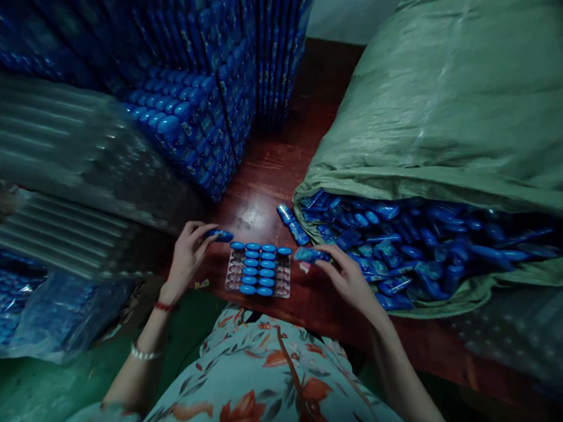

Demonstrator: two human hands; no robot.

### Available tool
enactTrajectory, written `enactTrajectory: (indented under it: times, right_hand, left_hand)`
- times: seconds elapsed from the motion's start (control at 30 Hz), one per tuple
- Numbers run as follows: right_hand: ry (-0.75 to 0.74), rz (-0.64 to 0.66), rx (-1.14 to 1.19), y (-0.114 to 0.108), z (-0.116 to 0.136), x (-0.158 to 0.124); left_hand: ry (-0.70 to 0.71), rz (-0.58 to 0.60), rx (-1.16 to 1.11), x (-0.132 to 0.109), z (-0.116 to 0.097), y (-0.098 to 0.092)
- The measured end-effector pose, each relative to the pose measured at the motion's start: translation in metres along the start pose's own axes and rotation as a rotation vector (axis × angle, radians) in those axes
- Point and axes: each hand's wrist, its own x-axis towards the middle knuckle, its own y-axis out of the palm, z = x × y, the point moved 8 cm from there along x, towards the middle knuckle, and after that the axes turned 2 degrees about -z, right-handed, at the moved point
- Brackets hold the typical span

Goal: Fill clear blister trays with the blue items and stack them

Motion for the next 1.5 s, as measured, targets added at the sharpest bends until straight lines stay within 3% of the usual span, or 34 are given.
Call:
enactTrajectory:
  times: [0.1,0.23,0.4,0.57,0.67,0.77,0.93,1.03,1.17,1.3,1.37,1.4,1.5]
  right_hand:
    - [-0.073,0.059,-0.005,0.023,0.011,-0.02]
    - [-0.197,0.016,-0.208,0.05,0.017,-0.018]
    - [-0.321,0.022,-0.457,0.052,0.019,-0.007]
    - [-0.299,0.03,-0.384,0.048,0.018,0.005]
    - [-0.392,0.063,-0.396,0.059,0.022,0.009]
    - [-0.439,0.157,-0.528,0.071,0.027,0.014]
    - [-0.383,0.457,-0.687,0.087,0.043,0.021]
    - [-0.344,0.52,-0.775,0.097,0.051,0.023]
    - [-0.307,0.434,-0.822,0.098,0.051,0.018]
    - [-0.215,0.109,-0.765,0.063,0.036,0.014]
    - [-0.087,-0.041,-0.742,0.042,0.017,0.021]
    - [-0.031,-0.069,-0.742,0.036,0.007,0.026]
    - [0.036,0.038,-0.8,0.046,-0.012,0.042]
  left_hand:
    - [-0.064,-0.005,0.009,-0.042,0.006,-0.005]
    - [-0.066,-0.049,-0.024,-0.064,0.005,0.019]
    - [0.099,-0.062,0.073,-0.062,0.004,0.038]
    - [0.3,0.069,0.219,-0.062,0.001,0.043]
    - [0.391,0.147,0.245,-0.059,-0.007,0.044]
    - [0.417,0.237,0.274,-0.053,-0.014,0.046]
    - [0.456,0.435,0.287,-0.05,-0.024,0.063]
    - [0.463,0.44,0.319,-0.048,-0.021,0.064]
    - [0.523,0.372,0.412,-0.044,-0.017,0.049]
    - [0.479,0.234,0.344,-0.012,-0.029,0.037]
    - [0.447,0.234,0.253,0.015,-0.043,0.053]
    - [0.469,0.289,0.222,0.027,-0.052,0.071]
    - [0.576,0.555,0.306,0.054,-0.075,0.142]
